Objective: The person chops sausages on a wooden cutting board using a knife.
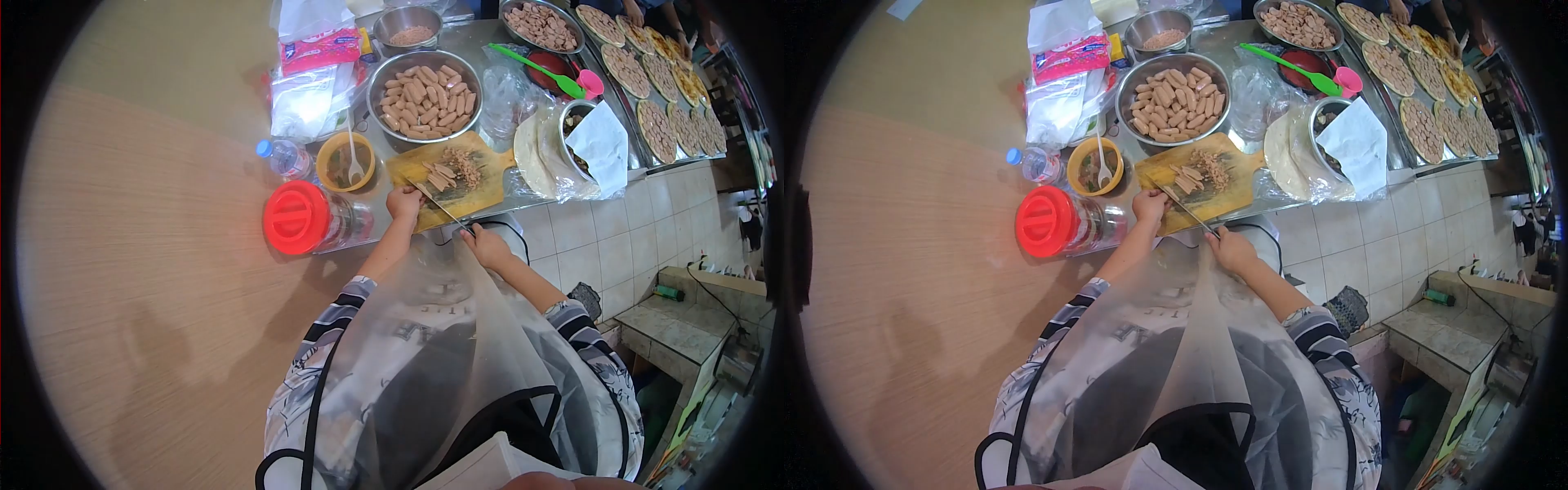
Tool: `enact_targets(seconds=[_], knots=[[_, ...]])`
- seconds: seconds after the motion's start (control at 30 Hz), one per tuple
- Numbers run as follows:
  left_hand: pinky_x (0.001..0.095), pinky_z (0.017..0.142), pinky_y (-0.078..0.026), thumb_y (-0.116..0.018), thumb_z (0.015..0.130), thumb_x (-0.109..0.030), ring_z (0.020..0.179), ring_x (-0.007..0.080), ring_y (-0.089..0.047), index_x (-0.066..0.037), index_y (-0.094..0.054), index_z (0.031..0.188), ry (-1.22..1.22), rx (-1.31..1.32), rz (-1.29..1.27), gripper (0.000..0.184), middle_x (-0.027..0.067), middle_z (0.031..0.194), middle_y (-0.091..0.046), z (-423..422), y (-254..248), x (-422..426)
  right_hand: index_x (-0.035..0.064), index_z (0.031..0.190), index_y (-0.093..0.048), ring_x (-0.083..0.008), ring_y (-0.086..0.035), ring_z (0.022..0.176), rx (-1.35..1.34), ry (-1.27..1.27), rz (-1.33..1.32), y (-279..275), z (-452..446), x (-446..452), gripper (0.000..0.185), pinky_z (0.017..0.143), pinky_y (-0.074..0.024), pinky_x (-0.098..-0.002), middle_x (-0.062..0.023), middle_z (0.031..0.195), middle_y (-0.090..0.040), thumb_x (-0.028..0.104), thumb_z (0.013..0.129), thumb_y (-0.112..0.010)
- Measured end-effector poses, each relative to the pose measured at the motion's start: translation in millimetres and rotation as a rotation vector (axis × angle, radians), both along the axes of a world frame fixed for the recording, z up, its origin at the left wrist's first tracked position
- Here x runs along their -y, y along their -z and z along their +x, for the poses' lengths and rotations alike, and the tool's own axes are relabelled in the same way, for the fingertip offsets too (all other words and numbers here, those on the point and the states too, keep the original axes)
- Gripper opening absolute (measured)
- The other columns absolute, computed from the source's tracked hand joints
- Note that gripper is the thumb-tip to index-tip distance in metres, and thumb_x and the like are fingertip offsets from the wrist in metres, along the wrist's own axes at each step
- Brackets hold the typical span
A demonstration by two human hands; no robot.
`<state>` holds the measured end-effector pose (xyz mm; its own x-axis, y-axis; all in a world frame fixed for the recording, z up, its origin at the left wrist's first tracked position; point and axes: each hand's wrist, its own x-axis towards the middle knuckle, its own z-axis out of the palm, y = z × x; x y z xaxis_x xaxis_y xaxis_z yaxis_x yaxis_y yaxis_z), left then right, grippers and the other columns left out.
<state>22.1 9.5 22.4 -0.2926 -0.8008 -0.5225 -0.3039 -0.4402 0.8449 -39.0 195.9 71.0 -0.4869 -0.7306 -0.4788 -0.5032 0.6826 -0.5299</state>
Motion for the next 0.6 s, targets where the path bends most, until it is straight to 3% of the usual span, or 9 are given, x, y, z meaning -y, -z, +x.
enact_targets(seconds=[0.37,0.43,0.47,0.53,0.6], knots=[[0.0225,0.044,-0.046,-0.055,0.065,0.003,0.051,0.0154,-0.057,0.006,-0.055,0.072,-0.007,-0.004,-0.035,0.007,0.0097,0.063,-0.057,-0.3,17.0,1.7,-0.0005,0.087,-0.047,-0.0402,-0.053,0.078,0.058,0.006,0.039,9.6,-11.2,-39.5,0.046,0.069,-0.0403,-0.0450,-0.0244,0.079,-0.056,0.043,0.083,-0.033],[0.0225,0.043,-0.046,-0.056,0.065,0.003,0.051,0.0152,-0.057,0.006,-0.055,0.072,0.006,0.001,-0.053,0.008,0.0098,0.063,-0.057,-0.6,14.1,1.7,0.0013,0.082,-0.047,-0.0320,-0.055,0.058,0.132,0.032,-0.175,22.0,-17.2,-43.6,0.047,0.053,-0.0421,-0.0407,-0.0176,0.063,-0.055,0.046,0.083,-0.035],[0.0225,0.043,-0.046,-0.056,0.065,0.003,0.050,0.0150,-0.057,0.006,-0.055,0.073,-0.002,-0.004,-0.056,0.008,0.0100,0.062,-0.057,0.0,12.9,0.4,0.0013,0.082,-0.047,-0.0320,-0.055,0.058,0.128,0.030,-0.177,27.4,-24.1,-45.9,0.047,0.053,-0.0421,-0.0407,-0.0176,0.063,-0.055,0.046,0.083,-0.035],[0.0225,0.043,-0.046,-0.056,0.065,0.002,0.050,0.0148,-0.057,0.006,-0.056,0.074,-0.007,-0.014,-0.062,0.009,0.0103,0.062,-0.058,0.0,10.7,-1.1,0.0042,0.078,-0.046,-0.0169,-0.043,0.038,0.749,0.292,0.153,0.6,-36.5,-37.4,0.045,0.035,-0.0337,-0.0304,-0.0059,0.049,-0.043,0.048,0.082,-0.038],[0.0223,0.044,-0.046,-0.057,0.066,0.001,0.050,0.0146,-0.056,0.005,-0.056,0.073,0.023,0.027,-0.116,0.009,0.0105,0.063,-0.058,-0.4,11.8,-2.0,0.0055,0.076,-0.045,-0.0121,-0.035,0.035,0.761,0.318,0.106,-4.5,-35.9,-30.3,0.044,0.033,-0.0288,-0.0264,-0.0025,0.047,-0.036,0.049,0.081,-0.039]])
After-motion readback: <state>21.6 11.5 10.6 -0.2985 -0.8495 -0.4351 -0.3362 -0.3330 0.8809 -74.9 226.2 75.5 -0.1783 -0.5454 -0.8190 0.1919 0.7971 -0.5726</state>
